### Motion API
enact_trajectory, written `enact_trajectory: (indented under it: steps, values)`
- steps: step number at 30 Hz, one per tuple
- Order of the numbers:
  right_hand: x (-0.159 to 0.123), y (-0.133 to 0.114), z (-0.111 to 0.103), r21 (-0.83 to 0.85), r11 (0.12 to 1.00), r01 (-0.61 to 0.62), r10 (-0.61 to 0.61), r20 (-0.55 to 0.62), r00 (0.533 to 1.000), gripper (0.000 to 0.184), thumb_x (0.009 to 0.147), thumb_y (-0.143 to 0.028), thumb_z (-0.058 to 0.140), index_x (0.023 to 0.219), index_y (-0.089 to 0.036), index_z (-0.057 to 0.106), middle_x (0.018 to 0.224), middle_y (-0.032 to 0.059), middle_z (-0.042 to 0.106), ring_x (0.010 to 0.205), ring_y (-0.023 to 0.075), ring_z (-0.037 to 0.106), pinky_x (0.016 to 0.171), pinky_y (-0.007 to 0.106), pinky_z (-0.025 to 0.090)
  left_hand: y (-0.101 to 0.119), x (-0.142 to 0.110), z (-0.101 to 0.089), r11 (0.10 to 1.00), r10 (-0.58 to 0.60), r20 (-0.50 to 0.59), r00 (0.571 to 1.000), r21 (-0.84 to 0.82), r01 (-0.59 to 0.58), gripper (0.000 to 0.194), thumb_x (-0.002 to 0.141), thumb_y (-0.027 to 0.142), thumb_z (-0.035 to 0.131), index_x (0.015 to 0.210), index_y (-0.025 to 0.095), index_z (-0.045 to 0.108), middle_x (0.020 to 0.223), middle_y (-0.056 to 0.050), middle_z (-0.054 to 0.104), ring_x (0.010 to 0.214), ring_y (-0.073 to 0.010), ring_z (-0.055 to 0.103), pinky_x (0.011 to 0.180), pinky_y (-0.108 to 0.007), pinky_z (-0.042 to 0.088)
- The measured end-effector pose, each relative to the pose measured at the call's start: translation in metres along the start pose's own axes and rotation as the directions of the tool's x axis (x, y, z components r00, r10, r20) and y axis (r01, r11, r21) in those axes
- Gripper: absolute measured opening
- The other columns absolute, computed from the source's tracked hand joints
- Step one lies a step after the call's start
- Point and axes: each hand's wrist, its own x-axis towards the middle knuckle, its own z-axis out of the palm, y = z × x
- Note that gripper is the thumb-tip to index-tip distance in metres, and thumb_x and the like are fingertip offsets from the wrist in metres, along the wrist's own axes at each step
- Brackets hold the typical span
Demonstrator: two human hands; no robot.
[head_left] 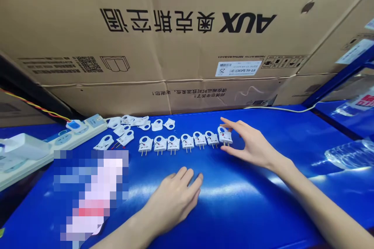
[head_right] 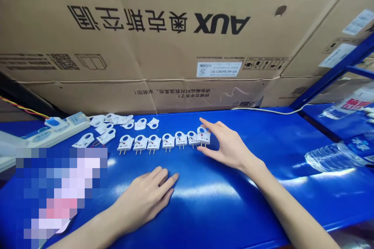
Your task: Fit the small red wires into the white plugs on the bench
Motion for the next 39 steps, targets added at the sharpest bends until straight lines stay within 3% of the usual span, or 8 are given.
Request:
enact_trajectory:
  steps: [5, 10, 14, 18, 27, 34, 39]
  values:
    - [-0.006, -0.021, 0.001, 0.051, 0.991, 0.123, -0.122, -0.022, 0.992, 0.079, 0.091, -0.054, 0.070, 0.157, -0.024, 0.038, 0.116, 0.0117, 0.073, 0.095, 0.0257, 0.070, 0.079, 0.040, 0.059, 0.001, -0.002, 0.006, 0.996, -0.081, -0.148, 0.986, -0.055, 0.073, 0.021, 0.102, 0.024, 0.044, 0.116, 0.017, 0.059, 0.093, -0.007, 0.071, 0.084, -0.0226, 0.070, 0.061, -0.031, 0.055]
    - [-0.014, -0.044, 0.024, 0.105, 0.970, 0.218, -0.228, 0.098, 0.969, 0.081, 0.093, -0.059, 0.067, 0.158, -0.021, 0.038, 0.133, 0.0149, 0.069, 0.112, 0.0289, 0.070, 0.087, 0.040, 0.059, 0.000, 0.002, 0.003, 0.979, -0.173, -0.261, 0.950, -0.151, 0.137, 0.016, 0.103, 0.020, 0.039, 0.097, 0.020, 0.054, 0.076, -0.001, 0.067, 0.066, -0.0180, 0.067, 0.056, -0.029, 0.050]
    - [-0.020, -0.057, 0.046, 0.147, 0.972, 0.186, -0.214, 0.210, 0.954, 0.083, 0.093, -0.062, 0.066, 0.159, -0.022, 0.035, 0.138, 0.0139, 0.065, 0.121, 0.0303, 0.065, 0.092, 0.044, 0.059, -0.001, 0.003, -0.002, 0.956, -0.219, -0.268, 0.938, -0.250, 0.152, 0.016, 0.104, 0.018, 0.037, 0.102, 0.020, 0.052, 0.076, 0.001, 0.067, 0.062, -0.0152, 0.066, 0.055, -0.027, 0.048]
    - [-0.024, -0.062, 0.056, 0.200, 0.961, 0.192, -0.228, 0.177, 0.957, 0.082, 0.095, -0.059, 0.064, 0.161, -0.022, 0.031, 0.144, 0.0142, 0.062, 0.121, 0.0291, 0.064, 0.092, 0.044, 0.059, -0.003, 0.002, -0.001, 0.916, -0.301, -0.214, 0.929, -0.337, 0.219, 0.013, 0.105, 0.023, 0.041, 0.109, 0.020, 0.053, 0.079, 0.001, 0.067, 0.062, -0.0144, 0.066, 0.055, -0.027, 0.048]
    - [-0.025, -0.064, 0.056, 0.131, 0.953, 0.274, -0.282, 0.043, 0.958, 0.081, 0.097, -0.052, 0.065, 0.162, -0.020, 0.028, 0.142, 0.0145, 0.063, 0.120, 0.0279, 0.064, 0.102, 0.047, 0.056, -0.007, 0.003, -0.001, 0.852, -0.350, -0.133, 0.927, -0.457, 0.256, 0.015, 0.104, 0.026, 0.045, 0.100, 0.022, 0.059, 0.071, 0.004, 0.060, 0.057, -0.0114, 0.058, 0.055, -0.023, 0.044]
    - [-0.026, -0.068, 0.057, 0.155, 0.955, 0.253, -0.265, 0.066, 0.962, 0.079, 0.098, -0.052, 0.062, 0.162, -0.019, 0.028, 0.143, 0.0154, 0.062, 0.123, 0.0294, 0.063, 0.096, 0.045, 0.059, -0.007, 0.001, 0.001, 0.829, -0.328, -0.152, 0.932, -0.520, 0.207, 0.016, 0.104, 0.021, 0.046, 0.095, 0.021, 0.059, 0.066, 0.006, 0.050, 0.054, -0.0091, 0.048, 0.054, -0.021, 0.039]
    - [-0.026, -0.066, 0.059, 0.169, 0.966, 0.195, -0.217, 0.121, 0.969, 0.082, 0.097, -0.054, 0.064, 0.162, -0.022, 0.027, 0.145, 0.0148, 0.061, 0.125, 0.0301, 0.062, 0.105, 0.050, 0.054, -0.007, -0.001, 0.000, 0.843, -0.274, -0.209, 0.939, -0.521, 0.130, 0.013, 0.103, 0.017, 0.049, 0.097, 0.020, 0.060, 0.066, 0.006, 0.050, 0.056, -0.0088, 0.048, 0.054, -0.022, 0.037]
